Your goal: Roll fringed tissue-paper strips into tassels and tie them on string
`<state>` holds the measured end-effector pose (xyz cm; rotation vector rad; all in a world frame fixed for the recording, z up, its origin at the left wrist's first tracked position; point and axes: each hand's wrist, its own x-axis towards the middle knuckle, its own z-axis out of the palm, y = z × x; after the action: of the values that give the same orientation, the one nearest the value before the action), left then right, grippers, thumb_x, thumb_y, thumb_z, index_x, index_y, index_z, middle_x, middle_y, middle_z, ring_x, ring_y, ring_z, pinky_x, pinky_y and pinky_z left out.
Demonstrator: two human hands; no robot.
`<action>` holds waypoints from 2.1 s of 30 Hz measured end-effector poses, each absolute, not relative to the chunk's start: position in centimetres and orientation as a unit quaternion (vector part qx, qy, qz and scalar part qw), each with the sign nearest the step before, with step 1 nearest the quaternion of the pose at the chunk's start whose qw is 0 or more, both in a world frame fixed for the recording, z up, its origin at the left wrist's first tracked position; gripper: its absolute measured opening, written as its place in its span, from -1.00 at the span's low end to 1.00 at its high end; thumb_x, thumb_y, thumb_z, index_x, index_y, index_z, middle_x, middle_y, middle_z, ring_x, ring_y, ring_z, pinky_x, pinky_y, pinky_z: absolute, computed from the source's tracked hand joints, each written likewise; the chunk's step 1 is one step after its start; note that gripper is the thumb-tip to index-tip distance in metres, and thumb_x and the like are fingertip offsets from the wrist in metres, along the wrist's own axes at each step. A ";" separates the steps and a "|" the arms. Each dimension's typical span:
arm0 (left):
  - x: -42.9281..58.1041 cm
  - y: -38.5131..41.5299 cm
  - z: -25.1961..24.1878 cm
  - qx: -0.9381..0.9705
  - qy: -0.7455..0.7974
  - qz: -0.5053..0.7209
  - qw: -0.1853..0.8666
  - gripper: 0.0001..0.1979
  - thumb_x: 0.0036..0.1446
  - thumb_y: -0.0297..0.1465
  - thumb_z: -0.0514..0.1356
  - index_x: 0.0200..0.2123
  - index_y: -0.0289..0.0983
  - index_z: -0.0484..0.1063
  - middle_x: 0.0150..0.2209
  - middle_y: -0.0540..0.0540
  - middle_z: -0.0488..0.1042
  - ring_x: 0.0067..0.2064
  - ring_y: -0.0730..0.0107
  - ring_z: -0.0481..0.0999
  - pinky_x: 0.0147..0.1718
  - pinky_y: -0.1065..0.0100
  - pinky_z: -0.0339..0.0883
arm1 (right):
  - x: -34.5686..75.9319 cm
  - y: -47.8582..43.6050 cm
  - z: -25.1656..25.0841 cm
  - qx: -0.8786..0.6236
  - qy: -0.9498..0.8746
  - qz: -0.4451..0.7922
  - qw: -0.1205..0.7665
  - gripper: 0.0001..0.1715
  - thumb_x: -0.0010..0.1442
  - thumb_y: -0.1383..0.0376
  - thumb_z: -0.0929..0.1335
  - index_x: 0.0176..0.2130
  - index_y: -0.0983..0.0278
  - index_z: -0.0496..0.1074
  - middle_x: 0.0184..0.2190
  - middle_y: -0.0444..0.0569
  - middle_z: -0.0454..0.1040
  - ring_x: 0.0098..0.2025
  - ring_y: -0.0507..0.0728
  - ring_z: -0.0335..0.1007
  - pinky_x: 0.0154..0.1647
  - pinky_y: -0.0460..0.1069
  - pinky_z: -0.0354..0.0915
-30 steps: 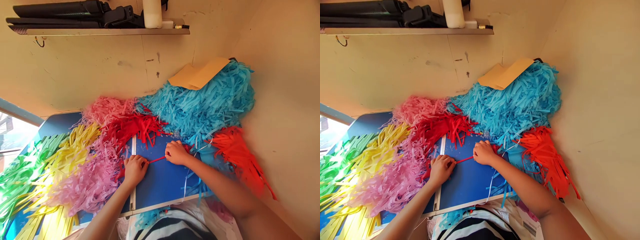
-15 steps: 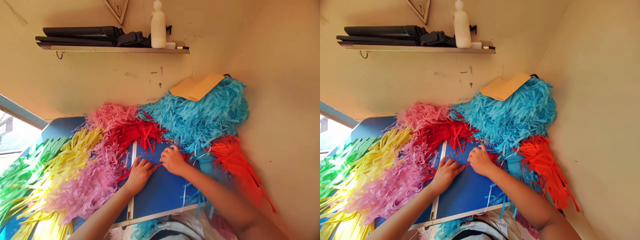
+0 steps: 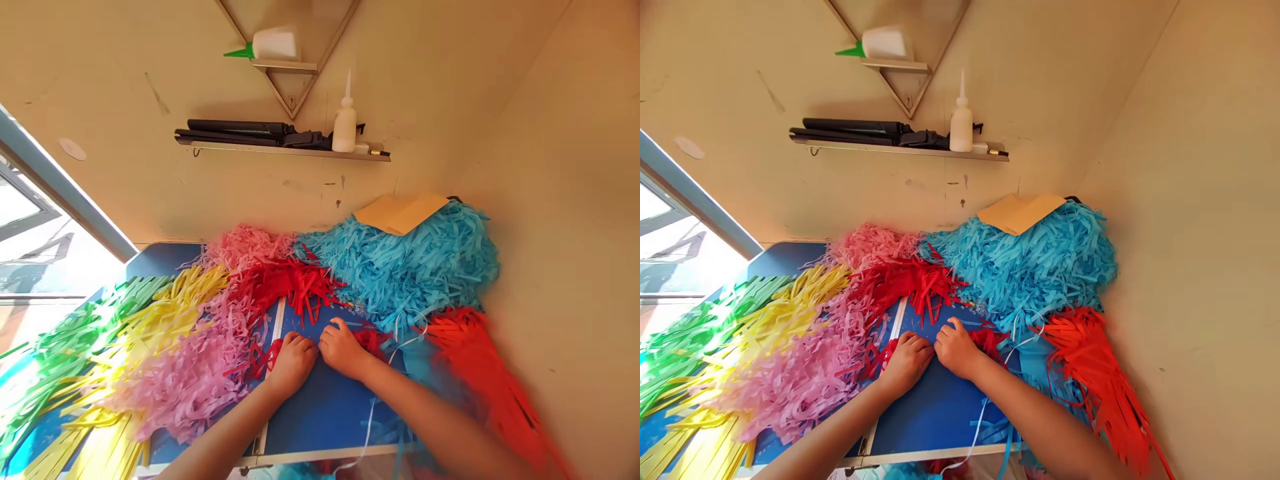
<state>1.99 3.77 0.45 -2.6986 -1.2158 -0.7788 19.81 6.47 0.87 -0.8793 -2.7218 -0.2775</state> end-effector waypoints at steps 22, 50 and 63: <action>0.2 -3.4 11.6 -0.769 -0.396 -0.501 -0.039 -0.88 0.20 -0.53 0.21 -0.27 -0.19 0.49 -0.38 0.06 0.56 -0.37 0.49 0.54 0.07 0.23 0.30 | 17.5 -0.3 9.8 -0.312 -0.431 0.754 0.385 -0.63 -0.10 0.10 0.57 -0.48 0.31 0.48 -0.60 -0.20 0.41 -0.62 -0.09 0.19 -0.57 -0.16 0.09; -5.0 -6.8 9.3 -0.653 -0.499 -0.567 -0.050 -0.82 0.11 -0.50 0.31 -0.19 -0.19 0.54 -0.35 -0.02 0.53 -0.27 0.35 0.48 -0.28 0.31 0.41 | 9.8 -0.9 9.9 -0.244 -0.534 0.645 0.489 -0.97 0.13 0.28 0.49 -0.37 0.14 0.58 -0.39 -0.13 0.46 -0.30 0.07 0.37 -0.19 -0.03 0.28; -3.2 -7.3 8.5 -0.650 -0.532 -0.543 0.004 -0.82 0.18 -0.52 0.23 -0.20 -0.14 0.53 -0.20 -0.06 0.60 -0.11 0.24 0.51 -0.11 0.18 0.35 | 10.3 -2.4 7.8 -0.273 -0.511 0.598 0.555 -0.87 0.18 0.36 0.45 -0.31 0.09 0.59 -0.35 -0.09 0.55 -0.25 0.13 0.48 -0.16 0.04 0.39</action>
<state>-3.22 -7.30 8.55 -2.0369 -1.6664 -1.7002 10.29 -2.44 7.81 -0.6439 -1.2065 1.4122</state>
